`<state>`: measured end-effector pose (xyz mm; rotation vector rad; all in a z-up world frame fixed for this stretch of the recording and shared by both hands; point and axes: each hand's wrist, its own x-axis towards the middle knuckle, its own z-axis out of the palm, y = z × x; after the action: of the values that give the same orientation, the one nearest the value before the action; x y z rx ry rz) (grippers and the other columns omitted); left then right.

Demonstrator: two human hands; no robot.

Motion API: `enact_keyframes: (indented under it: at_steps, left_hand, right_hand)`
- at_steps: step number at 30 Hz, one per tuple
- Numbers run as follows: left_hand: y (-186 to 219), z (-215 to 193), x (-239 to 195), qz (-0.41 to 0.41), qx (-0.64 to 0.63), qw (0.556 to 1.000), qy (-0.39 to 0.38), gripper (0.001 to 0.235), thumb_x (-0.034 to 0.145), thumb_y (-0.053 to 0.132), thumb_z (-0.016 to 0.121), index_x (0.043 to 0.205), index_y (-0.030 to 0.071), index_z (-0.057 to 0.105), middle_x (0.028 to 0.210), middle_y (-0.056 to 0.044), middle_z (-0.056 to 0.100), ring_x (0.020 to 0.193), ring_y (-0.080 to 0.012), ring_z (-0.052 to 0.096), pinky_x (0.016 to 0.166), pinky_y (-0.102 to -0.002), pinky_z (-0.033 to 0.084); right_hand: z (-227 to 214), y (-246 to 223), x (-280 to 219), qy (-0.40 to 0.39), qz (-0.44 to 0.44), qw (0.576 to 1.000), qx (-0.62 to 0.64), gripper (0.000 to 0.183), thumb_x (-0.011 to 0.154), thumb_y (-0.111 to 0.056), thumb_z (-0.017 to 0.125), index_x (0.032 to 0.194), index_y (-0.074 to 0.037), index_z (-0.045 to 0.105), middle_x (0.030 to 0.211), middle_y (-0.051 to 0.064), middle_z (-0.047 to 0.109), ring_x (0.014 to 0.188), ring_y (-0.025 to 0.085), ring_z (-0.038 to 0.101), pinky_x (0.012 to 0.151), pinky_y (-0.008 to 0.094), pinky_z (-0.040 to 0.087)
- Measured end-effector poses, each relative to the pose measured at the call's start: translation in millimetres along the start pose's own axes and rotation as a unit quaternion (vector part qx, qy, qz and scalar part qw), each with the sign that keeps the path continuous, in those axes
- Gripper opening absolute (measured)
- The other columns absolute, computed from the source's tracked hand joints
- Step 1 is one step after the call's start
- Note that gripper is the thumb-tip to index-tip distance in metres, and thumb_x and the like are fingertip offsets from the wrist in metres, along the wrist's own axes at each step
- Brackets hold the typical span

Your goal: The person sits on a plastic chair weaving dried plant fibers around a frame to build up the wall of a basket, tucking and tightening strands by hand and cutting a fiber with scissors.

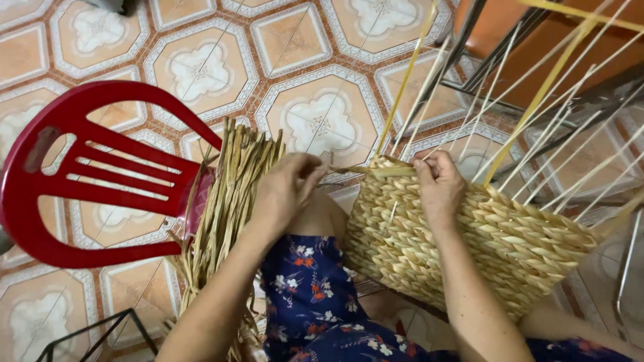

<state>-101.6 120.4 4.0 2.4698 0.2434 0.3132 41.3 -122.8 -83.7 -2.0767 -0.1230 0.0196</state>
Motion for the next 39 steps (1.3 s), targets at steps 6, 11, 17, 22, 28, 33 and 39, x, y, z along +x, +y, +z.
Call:
enact_keyframes:
  at_steps: [6,11,17,22,28,33,39]
  left_hand:
    - [-44,-30,-117,0.045,0.007,0.996,0.079,0.028,0.097,0.021,0.065,0.122,0.008,0.067,0.125,-0.015,0.066,0.115,-0.0269,0.065,0.099,-0.043,0.055]
    - [-65,-12,-148,0.028,-0.028,0.993,0.114,0.026,0.096,0.019,0.064,0.119,0.006,0.066,0.126,-0.015,0.063,0.118,-0.0271,0.063,0.101,-0.043,0.055]
    - [-87,4,-90,0.042,0.002,0.988,0.147,0.017,0.099,0.026,0.064,0.100,0.011,0.068,0.095,-0.005,0.068,0.087,-0.0168,0.067,0.074,-0.033,0.059]
    - [-103,2,-55,-0.048,-0.081,0.995,0.043,0.015,0.094,0.027,0.067,0.096,0.012,0.069,0.093,-0.002,0.070,0.084,-0.0116,0.067,0.080,-0.032,0.059]
    - [-142,-13,-48,-0.133,-0.480,0.860,-0.110,0.016,0.092,0.019,0.074,0.104,0.009,0.071,0.100,-0.005,0.073,0.091,-0.0130,0.067,0.090,-0.035,0.056]
    - [-184,17,-17,-0.303,-0.402,0.864,0.011,0.016,0.096,0.023,0.063,0.098,0.010,0.073,0.095,-0.008,0.075,0.081,-0.0165,0.067,0.079,-0.038,0.058]
    - [-238,52,12,-0.336,0.165,0.923,0.090,0.028,0.095,0.032,0.067,0.104,0.005,0.068,0.102,-0.017,0.067,0.085,-0.0239,0.062,0.077,-0.039,0.055]
  right_hand:
    - [2,11,1,0.008,-0.078,0.997,-0.003,0.005,0.101,-0.006,0.070,0.103,-0.008,0.067,0.092,0.004,0.076,0.071,0.007,0.068,0.053,0.023,0.051]
    - [2,16,0,-0.012,-0.085,0.995,0.058,0.005,0.105,-0.003,0.068,0.104,-0.006,0.064,0.096,0.005,0.076,0.076,0.007,0.070,0.059,0.022,0.054]
    - [0,19,2,-0.004,-0.088,0.996,0.001,0.009,0.105,0.001,0.069,0.102,-0.002,0.062,0.094,0.011,0.074,0.077,0.012,0.070,0.060,0.023,0.054]
    - [-2,20,5,-0.021,-0.100,0.994,0.035,0.008,0.107,0.002,0.066,0.104,-0.005,0.062,0.100,0.008,0.074,0.089,0.010,0.073,0.069,0.022,0.058]
    - [-3,6,3,-0.013,-0.047,0.999,0.006,0.006,0.107,-0.003,0.068,0.103,-0.005,0.063,0.100,0.009,0.073,0.086,0.011,0.071,0.068,0.024,0.059]
    - [-4,16,2,-0.025,-0.069,0.996,0.049,0.008,0.107,-0.001,0.066,0.108,-0.008,0.064,0.104,0.008,0.073,0.090,0.010,0.072,0.072,0.024,0.060]
    - [-3,15,3,-0.003,-0.061,0.998,-0.019,0.007,0.105,-0.002,0.069,0.103,-0.004,0.063,0.098,0.008,0.073,0.084,0.013,0.070,0.066,0.026,0.056]
